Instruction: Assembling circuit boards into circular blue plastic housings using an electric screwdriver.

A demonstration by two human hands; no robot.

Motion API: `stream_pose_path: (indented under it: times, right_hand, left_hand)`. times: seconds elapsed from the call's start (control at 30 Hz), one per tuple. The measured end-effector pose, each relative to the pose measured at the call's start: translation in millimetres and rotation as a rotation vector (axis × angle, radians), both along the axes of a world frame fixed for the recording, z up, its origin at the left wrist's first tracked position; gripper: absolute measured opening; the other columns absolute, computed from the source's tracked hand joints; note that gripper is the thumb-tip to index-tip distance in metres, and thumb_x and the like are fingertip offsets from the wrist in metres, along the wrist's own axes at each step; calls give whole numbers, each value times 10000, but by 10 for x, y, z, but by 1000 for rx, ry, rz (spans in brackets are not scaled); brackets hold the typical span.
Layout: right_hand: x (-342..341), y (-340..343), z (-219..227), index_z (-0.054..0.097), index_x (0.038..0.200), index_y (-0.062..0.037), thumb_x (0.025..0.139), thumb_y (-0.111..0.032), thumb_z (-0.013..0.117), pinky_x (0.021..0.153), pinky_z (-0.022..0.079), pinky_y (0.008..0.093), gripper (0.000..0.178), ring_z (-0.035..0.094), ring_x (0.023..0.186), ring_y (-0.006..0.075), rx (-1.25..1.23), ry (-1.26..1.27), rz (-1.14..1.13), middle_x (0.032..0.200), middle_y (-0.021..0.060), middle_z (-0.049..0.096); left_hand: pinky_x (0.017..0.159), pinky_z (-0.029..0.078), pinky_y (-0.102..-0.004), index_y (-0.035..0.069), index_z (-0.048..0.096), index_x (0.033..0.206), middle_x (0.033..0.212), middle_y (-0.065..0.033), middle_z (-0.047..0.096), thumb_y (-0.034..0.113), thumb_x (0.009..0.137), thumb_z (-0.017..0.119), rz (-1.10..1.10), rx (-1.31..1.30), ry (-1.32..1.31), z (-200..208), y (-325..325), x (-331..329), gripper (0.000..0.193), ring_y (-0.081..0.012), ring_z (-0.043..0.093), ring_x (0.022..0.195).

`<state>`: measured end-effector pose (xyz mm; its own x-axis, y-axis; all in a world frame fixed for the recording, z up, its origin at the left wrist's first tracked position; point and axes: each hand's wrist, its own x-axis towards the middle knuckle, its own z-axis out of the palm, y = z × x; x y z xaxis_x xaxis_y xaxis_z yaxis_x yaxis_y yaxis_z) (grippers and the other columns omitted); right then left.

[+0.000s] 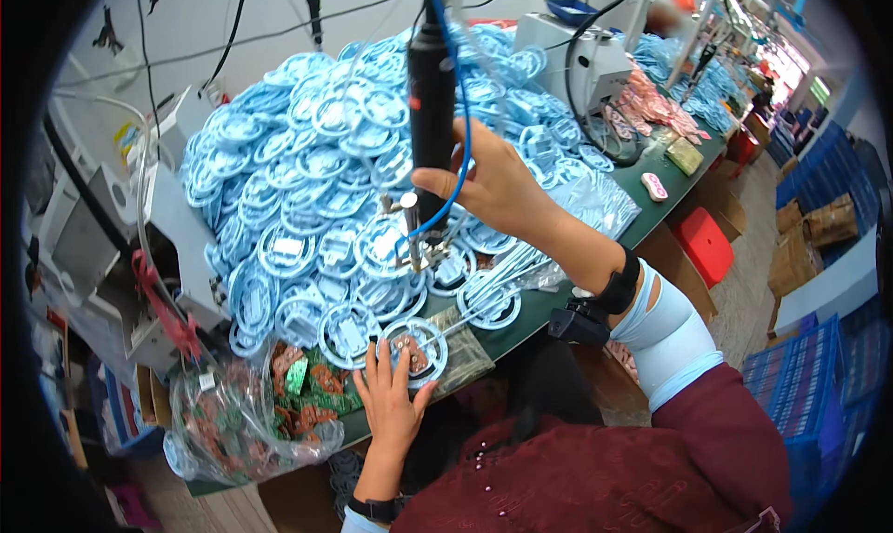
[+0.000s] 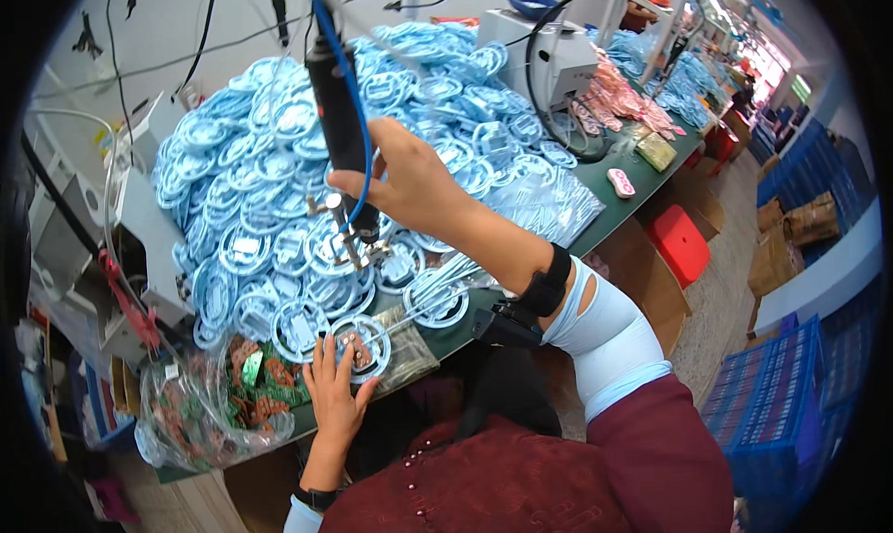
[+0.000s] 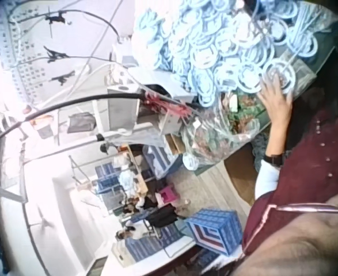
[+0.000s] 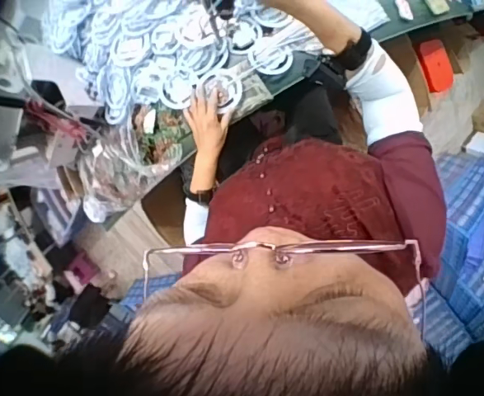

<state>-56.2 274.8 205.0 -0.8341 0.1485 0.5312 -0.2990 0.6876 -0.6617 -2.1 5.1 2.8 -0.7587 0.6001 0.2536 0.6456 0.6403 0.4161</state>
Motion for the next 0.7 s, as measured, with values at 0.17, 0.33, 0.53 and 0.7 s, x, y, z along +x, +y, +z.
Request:
stream_pose_path:
  times: [0.17,0.33,0.53,0.7]
  right_hand:
    - [230,406,-146,619,1079,15,886,-169,676,633,496,248,272,617,719,107,-429,73,80,859,58,630]
    - [317,1049,-561,616,967,1,910,-143,619,554,485,227,154,593,617,96,-542,109,-145,773,28,633]
    - [166,1439,-1206,625,848,-51,822,-167,639,659,492,393,120,627,723,282,-29,48,-483,820,104,627]
    - [-30,1628,-1415,616,885,-82,837,-193,621,686,504,439,121,633,783,333,145,-23,-581,868,103,617]
  left_hand:
    - [1075,204,-587,91,492,1356,1490,-196,346,354,762,739,13,-12,2,-34,-17,32,694,-388,308,1373]
    - [1054,205,-635,70,513,1319,1473,-205,357,395,784,727,4,-14,8,-47,1,53,661,-402,296,1373]
    - [1063,176,-634,71,510,1323,1486,-214,327,419,775,730,2,-33,-2,-115,-23,57,685,-408,263,1385]
    - [1075,189,-591,99,491,1363,1501,-204,320,393,786,716,19,-53,-2,-108,-35,65,685,-393,276,1395]
